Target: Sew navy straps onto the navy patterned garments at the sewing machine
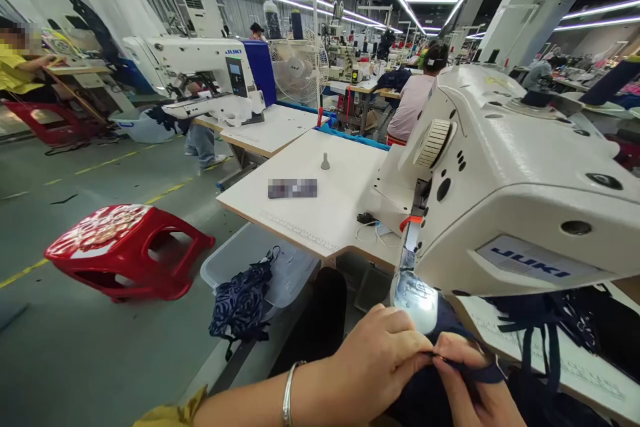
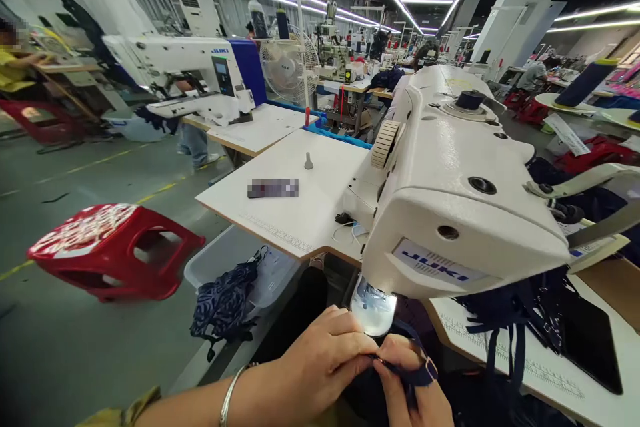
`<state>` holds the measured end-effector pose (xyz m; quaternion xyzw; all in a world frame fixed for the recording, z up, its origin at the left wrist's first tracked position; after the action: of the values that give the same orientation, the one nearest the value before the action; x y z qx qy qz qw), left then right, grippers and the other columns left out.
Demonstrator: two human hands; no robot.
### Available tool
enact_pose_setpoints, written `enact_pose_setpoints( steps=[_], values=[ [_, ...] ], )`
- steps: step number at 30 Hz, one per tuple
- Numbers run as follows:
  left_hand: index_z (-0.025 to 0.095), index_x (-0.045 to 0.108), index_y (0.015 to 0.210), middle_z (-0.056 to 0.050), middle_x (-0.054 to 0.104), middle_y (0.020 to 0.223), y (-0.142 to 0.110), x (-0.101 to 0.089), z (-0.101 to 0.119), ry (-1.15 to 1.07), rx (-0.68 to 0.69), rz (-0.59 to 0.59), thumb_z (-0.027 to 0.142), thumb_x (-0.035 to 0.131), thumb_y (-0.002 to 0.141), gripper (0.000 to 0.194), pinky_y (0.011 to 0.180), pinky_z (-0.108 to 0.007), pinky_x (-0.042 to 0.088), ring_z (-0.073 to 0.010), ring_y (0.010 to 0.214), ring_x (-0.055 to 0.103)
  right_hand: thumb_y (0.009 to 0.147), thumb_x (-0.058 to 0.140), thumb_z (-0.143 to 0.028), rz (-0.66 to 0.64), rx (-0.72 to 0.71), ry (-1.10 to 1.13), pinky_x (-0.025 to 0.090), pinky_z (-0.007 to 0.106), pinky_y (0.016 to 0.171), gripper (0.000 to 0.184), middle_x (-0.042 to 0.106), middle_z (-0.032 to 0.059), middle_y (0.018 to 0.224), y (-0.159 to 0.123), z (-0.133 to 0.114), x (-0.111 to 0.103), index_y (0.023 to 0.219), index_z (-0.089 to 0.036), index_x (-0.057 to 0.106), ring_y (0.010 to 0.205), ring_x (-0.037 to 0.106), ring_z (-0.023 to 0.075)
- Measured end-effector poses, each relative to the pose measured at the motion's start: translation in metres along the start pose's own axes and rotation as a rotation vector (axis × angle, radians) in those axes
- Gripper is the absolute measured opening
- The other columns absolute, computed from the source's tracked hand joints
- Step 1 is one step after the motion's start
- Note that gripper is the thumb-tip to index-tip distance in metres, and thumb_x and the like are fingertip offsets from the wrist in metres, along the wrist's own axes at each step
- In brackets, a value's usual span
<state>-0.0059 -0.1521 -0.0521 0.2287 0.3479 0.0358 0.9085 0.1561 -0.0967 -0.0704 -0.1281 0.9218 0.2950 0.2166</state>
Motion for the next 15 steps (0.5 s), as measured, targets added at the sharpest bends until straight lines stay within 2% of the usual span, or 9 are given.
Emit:
enact_pose_setpoints(
  steps=[5,8,10,12,15],
  values=[
    [0.022,0.058,0.108,0.000,0.062,0.087,0.002,0.002,-0.002,0.106,0.026,0.040,0.022,0.045,0.096,0.017,0.070,-0.028,0.038,-0.0128,0.074,0.053,0.085,0.062,-0.028,-0.097,0.241,0.218,0.055,0.018,0.074,0.014,0.071,0.0004,0.090,0.005,0.007,-0.005,0.097,-0.024,0.066,0.082,0.068,0.0144],
    [0.020,0.056,0.111,0.000,0.059,0.080,0.002,0.004,-0.005,0.192,0.079,0.060,0.018,0.043,0.097,0.019,0.067,-0.028,0.037,-0.0137,0.070,0.050,0.083,0.064,-0.027,-0.190,0.301,0.364,0.054,0.021,0.077,0.020,0.069,0.0016,0.094,0.007,0.007,-0.004,0.103,-0.024,0.065,0.085,0.067,0.0149],
    [0.019,0.056,0.110,0.000,0.058,0.079,0.002,0.006,-0.007,0.238,0.119,0.061,0.016,0.042,0.097,0.020,0.066,-0.028,0.038,-0.0138,0.069,0.049,0.081,0.067,-0.024,-0.182,0.294,0.385,0.053,0.020,0.071,0.013,0.066,0.0008,0.088,0.007,0.007,-0.002,0.094,-0.024,0.067,0.079,0.064,0.0136],
    [0.018,0.055,0.113,-0.001,0.059,0.082,0.001,0.009,-0.007,0.274,0.147,0.059,0.015,0.040,0.097,0.022,0.068,-0.029,0.038,-0.0141,0.071,0.050,0.079,0.068,-0.020,-0.106,0.241,0.368,0.052,0.021,0.069,0.004,0.063,0.0003,0.084,0.006,0.007,0.000,0.082,-0.023,0.067,0.077,0.062,0.0129],
    [0.019,0.053,0.117,-0.002,0.060,0.086,0.000,0.011,-0.006,0.263,0.130,0.062,0.016,0.038,0.098,0.025,0.071,-0.029,0.039,-0.0142,0.074,0.051,0.079,0.067,-0.014,0.006,0.129,0.345,0.052,0.023,0.071,0.010,0.064,0.0005,0.084,0.001,0.009,0.003,0.075,-0.023,0.066,0.078,0.062,0.0132]
  ],
)
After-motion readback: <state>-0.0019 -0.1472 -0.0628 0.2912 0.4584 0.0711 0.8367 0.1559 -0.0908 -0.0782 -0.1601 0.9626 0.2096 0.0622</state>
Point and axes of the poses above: each hand's wrist, its own y-axis towards the middle knuckle, its own x-axis out of the palm, z = x × y, the point moved 1 cm from there along y, towards the middle knuckle
